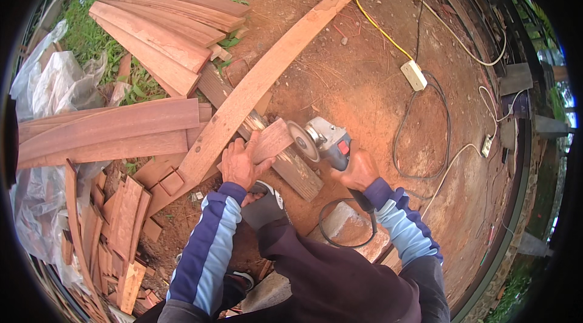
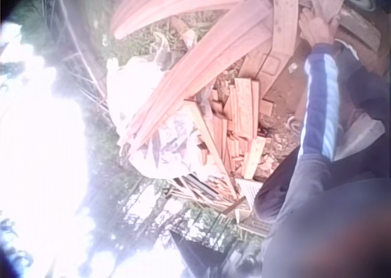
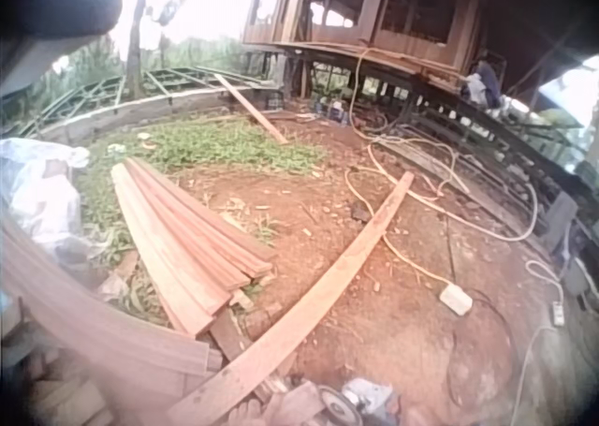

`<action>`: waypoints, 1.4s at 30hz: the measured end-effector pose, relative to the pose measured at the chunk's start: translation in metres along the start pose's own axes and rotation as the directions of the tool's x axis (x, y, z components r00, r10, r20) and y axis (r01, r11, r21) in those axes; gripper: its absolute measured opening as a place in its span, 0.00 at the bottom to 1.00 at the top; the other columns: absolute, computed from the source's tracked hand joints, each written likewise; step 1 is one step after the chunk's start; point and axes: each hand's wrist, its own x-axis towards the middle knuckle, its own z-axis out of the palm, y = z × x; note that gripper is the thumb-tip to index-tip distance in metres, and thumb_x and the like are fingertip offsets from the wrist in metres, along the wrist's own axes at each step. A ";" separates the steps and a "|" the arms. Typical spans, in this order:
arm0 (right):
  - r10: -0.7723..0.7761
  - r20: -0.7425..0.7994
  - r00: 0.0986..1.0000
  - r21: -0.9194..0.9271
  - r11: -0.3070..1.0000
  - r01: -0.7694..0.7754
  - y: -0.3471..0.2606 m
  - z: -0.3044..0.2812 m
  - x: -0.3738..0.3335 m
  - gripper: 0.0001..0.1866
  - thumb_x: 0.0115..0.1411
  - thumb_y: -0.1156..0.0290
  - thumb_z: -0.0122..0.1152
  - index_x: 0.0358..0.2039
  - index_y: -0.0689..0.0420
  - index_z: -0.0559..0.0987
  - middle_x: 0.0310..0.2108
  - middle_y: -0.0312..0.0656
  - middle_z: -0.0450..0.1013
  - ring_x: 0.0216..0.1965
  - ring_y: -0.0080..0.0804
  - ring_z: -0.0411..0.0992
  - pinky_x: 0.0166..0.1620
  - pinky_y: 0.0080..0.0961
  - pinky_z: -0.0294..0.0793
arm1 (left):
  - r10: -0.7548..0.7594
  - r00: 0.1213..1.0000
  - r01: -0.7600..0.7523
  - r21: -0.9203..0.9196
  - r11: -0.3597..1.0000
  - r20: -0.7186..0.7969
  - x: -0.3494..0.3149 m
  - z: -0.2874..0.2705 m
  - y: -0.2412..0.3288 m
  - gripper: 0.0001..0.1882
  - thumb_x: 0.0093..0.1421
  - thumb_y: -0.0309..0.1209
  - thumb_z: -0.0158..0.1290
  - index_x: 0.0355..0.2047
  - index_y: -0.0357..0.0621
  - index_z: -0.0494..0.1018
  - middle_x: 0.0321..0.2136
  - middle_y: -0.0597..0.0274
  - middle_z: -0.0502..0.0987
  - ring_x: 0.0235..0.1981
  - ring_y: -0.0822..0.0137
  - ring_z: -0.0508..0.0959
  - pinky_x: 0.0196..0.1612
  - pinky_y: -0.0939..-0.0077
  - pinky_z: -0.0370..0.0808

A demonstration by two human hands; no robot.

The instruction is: The person uses an angle grinder with a sanding disc to smooth the edges and surfaces of small wooden planks. They hold each plank with one hand and move the grinder along the wood, then place the finished pieces aside and pick up new ones from a nearby pile.

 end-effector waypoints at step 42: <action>-0.005 -0.028 1.000 0.031 0.999 0.006 0.001 0.003 -0.002 0.35 0.39 0.61 0.69 0.42 0.73 0.67 0.25 0.63 0.73 0.30 0.60 0.75 0.33 0.42 0.74 | -0.003 1.000 0.003 0.018 1.000 0.011 0.002 0.001 0.000 0.41 0.46 0.55 0.62 0.58 0.50 0.67 0.35 0.49 0.71 0.38 0.50 0.73 0.41 0.59 0.67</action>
